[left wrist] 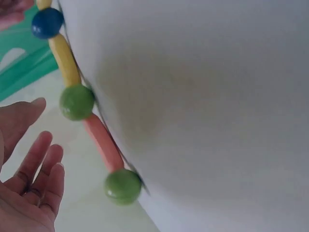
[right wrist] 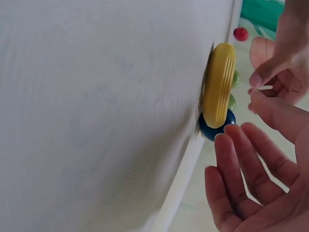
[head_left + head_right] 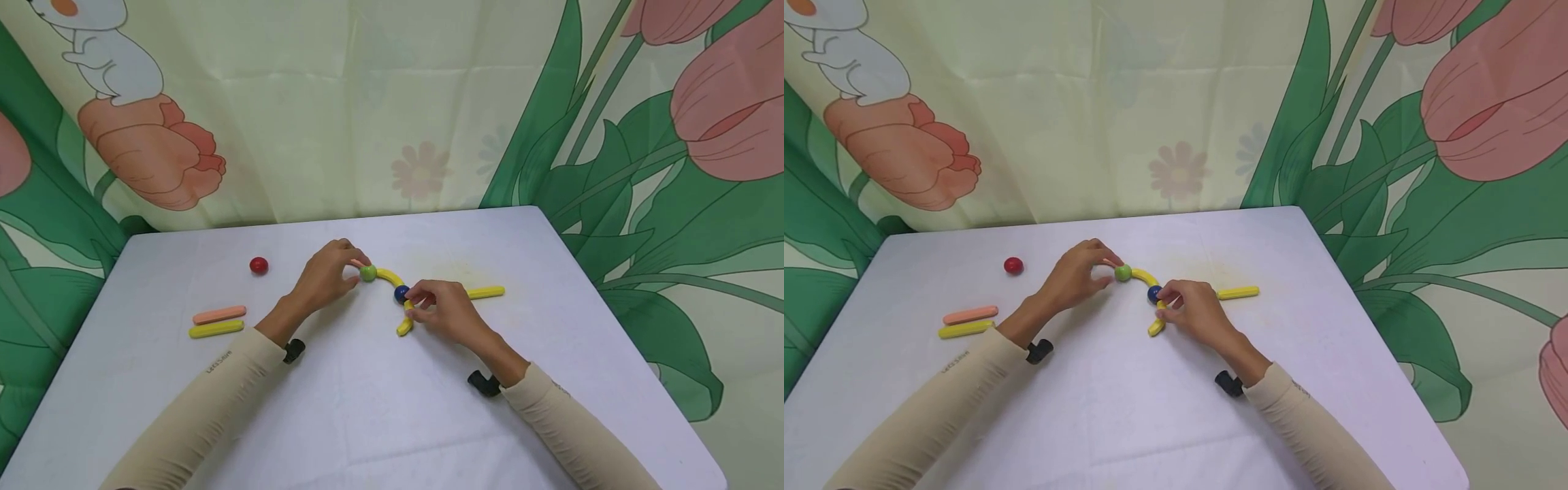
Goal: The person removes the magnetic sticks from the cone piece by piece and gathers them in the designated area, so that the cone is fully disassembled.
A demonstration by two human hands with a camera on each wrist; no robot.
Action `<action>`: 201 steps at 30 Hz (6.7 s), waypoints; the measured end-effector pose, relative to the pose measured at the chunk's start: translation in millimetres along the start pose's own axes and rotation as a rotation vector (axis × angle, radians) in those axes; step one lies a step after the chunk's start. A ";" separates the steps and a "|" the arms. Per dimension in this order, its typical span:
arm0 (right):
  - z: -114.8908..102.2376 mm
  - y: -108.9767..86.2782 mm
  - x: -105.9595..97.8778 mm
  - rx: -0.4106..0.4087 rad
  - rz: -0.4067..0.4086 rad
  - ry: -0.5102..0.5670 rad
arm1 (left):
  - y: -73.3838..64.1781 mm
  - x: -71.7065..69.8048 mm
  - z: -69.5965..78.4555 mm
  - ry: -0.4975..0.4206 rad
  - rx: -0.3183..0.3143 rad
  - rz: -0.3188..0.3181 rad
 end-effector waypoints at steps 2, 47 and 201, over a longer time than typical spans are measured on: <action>0.3 -0.5 0.1 0.037 0.009 0.014 | 2.6 2.8 7.1 -0.022 0.015 -0.013; -0.9 4.7 0.7 0.218 0.032 -0.064 | 26.7 45.2 33.2 -0.176 0.128 -0.149; -27.6 65.7 32.9 0.234 -0.008 0.070 | -76.1 -42.6 -11.8 -0.364 -0.182 -0.006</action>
Point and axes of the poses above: each hand's wrist, its own y-axis towards the middle knuckle, its own x-axis out of the palm, z = x × y, the point moved 1 cm from there along y, towards the middle knuckle, and after that the axes turned 15 degrees about x, right-handed, at the moved point
